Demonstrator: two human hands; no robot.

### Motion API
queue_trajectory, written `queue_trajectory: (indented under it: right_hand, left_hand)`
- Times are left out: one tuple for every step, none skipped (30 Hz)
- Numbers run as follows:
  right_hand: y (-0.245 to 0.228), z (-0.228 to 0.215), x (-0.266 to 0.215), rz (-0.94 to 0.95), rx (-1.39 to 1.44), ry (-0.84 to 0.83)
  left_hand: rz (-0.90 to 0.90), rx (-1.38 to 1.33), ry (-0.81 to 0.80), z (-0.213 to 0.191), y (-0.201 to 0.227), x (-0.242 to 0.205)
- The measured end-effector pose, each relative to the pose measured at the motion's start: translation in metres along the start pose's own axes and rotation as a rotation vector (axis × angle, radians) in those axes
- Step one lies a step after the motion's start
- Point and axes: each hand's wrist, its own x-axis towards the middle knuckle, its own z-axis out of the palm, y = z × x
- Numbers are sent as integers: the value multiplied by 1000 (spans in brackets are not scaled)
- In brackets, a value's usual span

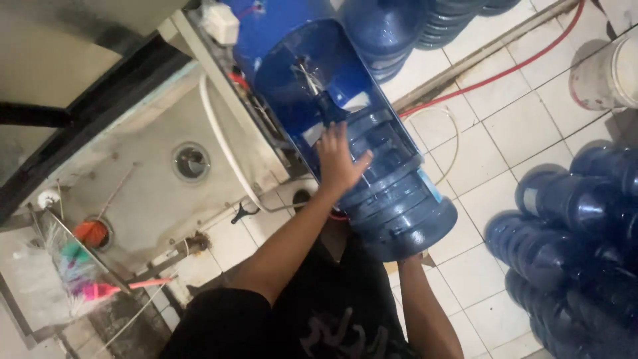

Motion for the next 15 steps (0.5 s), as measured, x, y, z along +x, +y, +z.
queue_trajectory:
  right_hand:
    - [4, 11, 0, -20, -6, 13]
    - [5, 25, 3, -50, -12, 13]
    - [6, 37, 4, -88, -11, 31]
    - [8, 44, -1, -137, -7, 51]
    - [11, 51, -4, -190, -6, 69]
    - [15, 57, -8, -242, 9, 99]
    - [19, 64, -7, -293, 23, 132]
    - [24, 68, -12, -317, 45, 202]
    - [28, 73, -12, -320, 72, 275]
    - [28, 79, -8, -275, 127, 363]
    - [28, 83, -6, -386, 58, 299]
    - [29, 87, -5, -496, -8, 236]
    - [33, 90, -2, -606, -76, 172]
    - [39, 91, 0, -663, -198, 287]
    - [44, 91, 4, -717, -320, 404]
  left_hand:
    - [84, 3, 4, -17, 10, -7]
    - [175, 6, 17, -39, 17, -5]
    - [211, -130, 5, -63, 21, -5]
    - [247, -268, -13, -85, 25, -10]
    - [284, -406, -32, -106, 27, -10]
    - [339, -374, 40, -128, 24, -4]
    - [393, -343, 114, -150, 14, 7]
    - [432, -312, 177, -171, -1, 15]
    - [420, -319, 268, -188, -18, 31]
    - [414, -325, 366, -204, -37, 56]
    - [337, -355, 367, -219, -58, 78]
    - [264, -385, 363, -231, -80, 102]
    - [279, -372, 382, -239, -99, 128]
    - [292, -362, 391, -240, -118, 149]
    - [256, -278, 316, -238, -134, 171]
